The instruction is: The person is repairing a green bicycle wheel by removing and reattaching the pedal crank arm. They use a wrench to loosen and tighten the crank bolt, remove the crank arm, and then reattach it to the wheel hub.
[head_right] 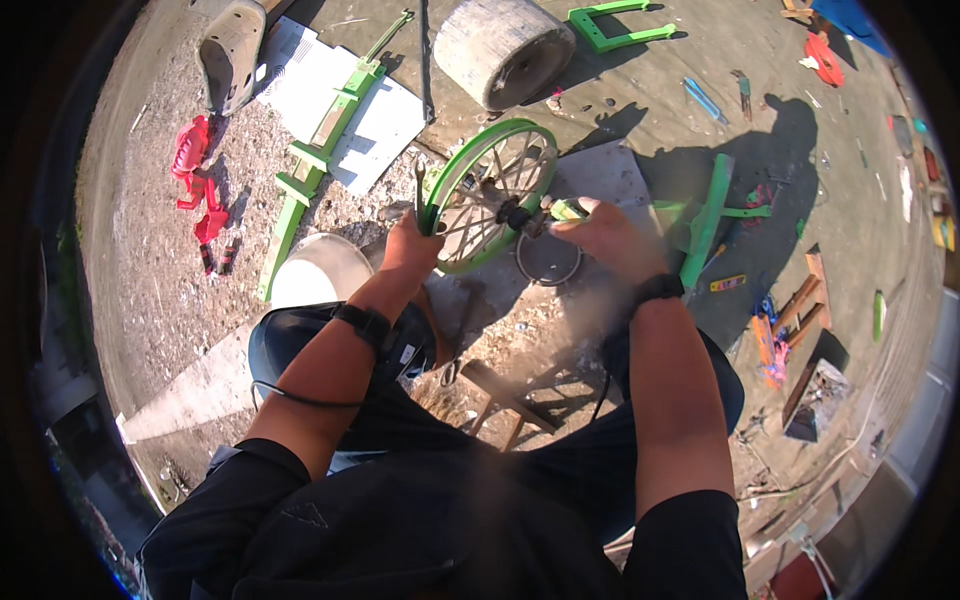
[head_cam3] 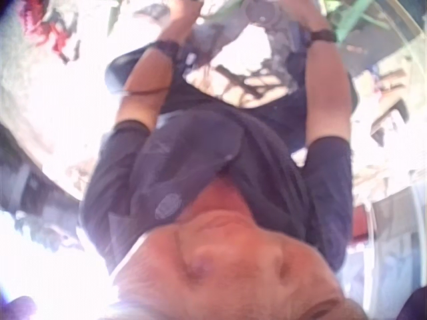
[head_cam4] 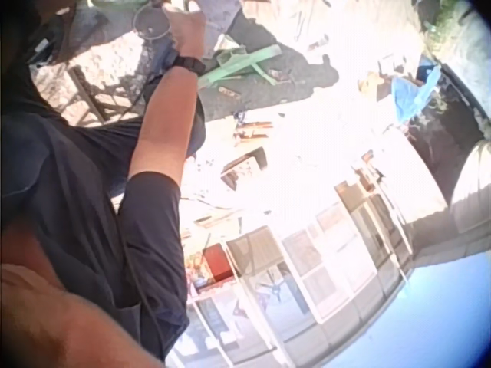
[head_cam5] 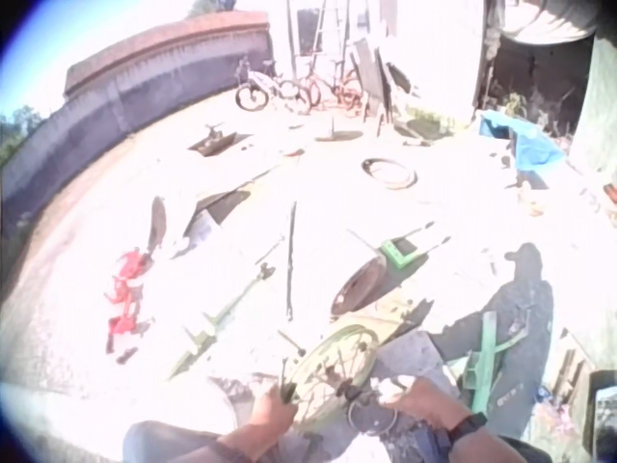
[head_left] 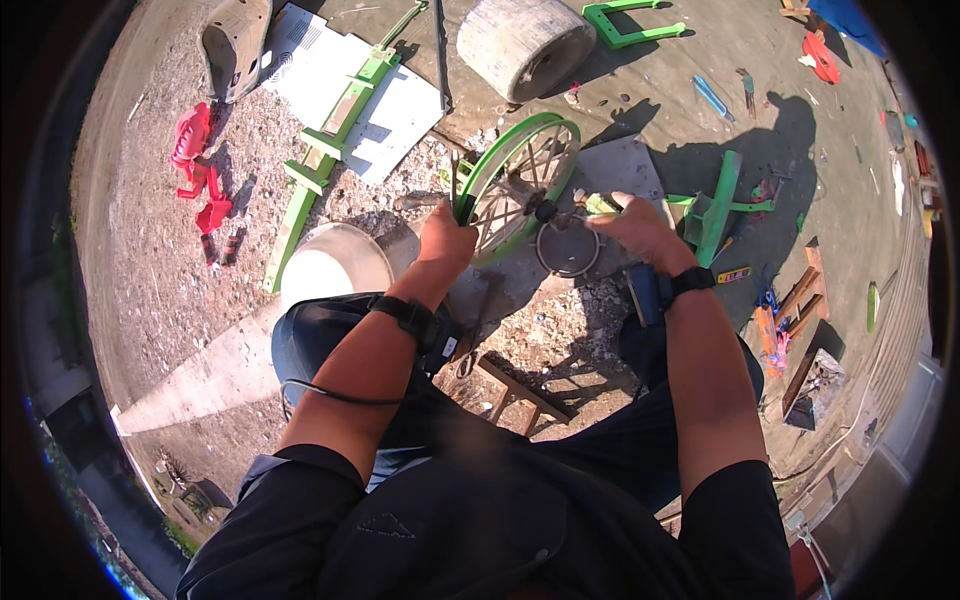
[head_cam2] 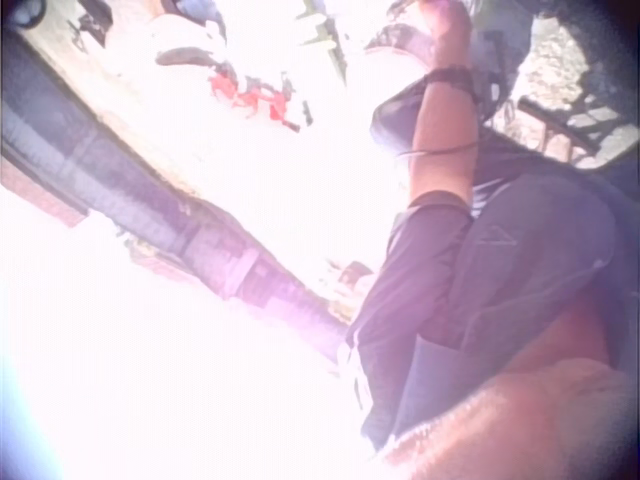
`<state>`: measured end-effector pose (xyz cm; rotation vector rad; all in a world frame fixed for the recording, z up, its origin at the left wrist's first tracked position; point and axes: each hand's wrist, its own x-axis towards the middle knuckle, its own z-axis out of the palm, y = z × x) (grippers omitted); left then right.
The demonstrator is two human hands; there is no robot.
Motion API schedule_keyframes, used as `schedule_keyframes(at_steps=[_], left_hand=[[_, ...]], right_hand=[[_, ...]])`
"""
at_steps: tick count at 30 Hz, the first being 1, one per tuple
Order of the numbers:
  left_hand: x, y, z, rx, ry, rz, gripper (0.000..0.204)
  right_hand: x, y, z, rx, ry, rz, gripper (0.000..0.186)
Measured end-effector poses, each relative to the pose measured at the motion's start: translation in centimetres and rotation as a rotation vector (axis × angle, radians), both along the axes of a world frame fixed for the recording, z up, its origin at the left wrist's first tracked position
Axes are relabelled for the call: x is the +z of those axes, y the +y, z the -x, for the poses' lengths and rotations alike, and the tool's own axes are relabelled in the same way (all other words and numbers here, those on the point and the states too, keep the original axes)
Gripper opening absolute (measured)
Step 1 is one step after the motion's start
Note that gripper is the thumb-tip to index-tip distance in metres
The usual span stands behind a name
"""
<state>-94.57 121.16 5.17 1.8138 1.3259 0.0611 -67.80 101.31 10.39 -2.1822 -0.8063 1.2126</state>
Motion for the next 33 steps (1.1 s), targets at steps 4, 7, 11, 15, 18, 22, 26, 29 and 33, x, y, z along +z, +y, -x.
schedule_keyframes(at_steps=[4,7,11,15,18,22,26,29,33], left_hand=[[2.7,0.3,-1.3,-0.011,-0.025,0.02,0.038],[1.8,0.0,-0.6,0.039,-0.144,0.019,0.036],[1.6,-0.9,-0.7,0.085,-0.025,0.042,0.035],[0.1,-1.6,-0.3,0.079,0.096,0.097,0.039],[2.4,-1.4,-0.6,0.061,0.183,0.144,0.047],[6.3,-1.0,0.0,0.059,-0.019,-0.07,0.053],[8.9,-0.3,-0.7,0.053,-0.202,-0.499,0.029],[13.1,-0.5,-0.6,-0.165,-0.097,-0.104,0.032],[13.0,-2.9,-0.1,-0.39,0.06,0.022,0.03]], right_hand=[[3.5,1.0,2.1,-0.067,0.173,-0.246,0.054],[3.2,1.4,2.3,-0.019,0.19,-0.38,0.05],[3.0,1.5,2.5,0.118,-0.274,-0.141,0.053],[3.5,1.2,3.2,0.287,-0.513,-0.045,0.057],[2.0,0.3,3.8,0.278,-0.576,-0.128,0.06],[3.3,0.5,6.0,0.13,-0.496,-0.128,0.055],[1.0,-0.1,7.3,0.103,-0.679,-0.145,0.059],[1.4,-0.1,8.1,0.099,-0.655,-0.127,0.069],[1.5,-0.2,8.8,0.088,-0.675,-0.078,0.078]])
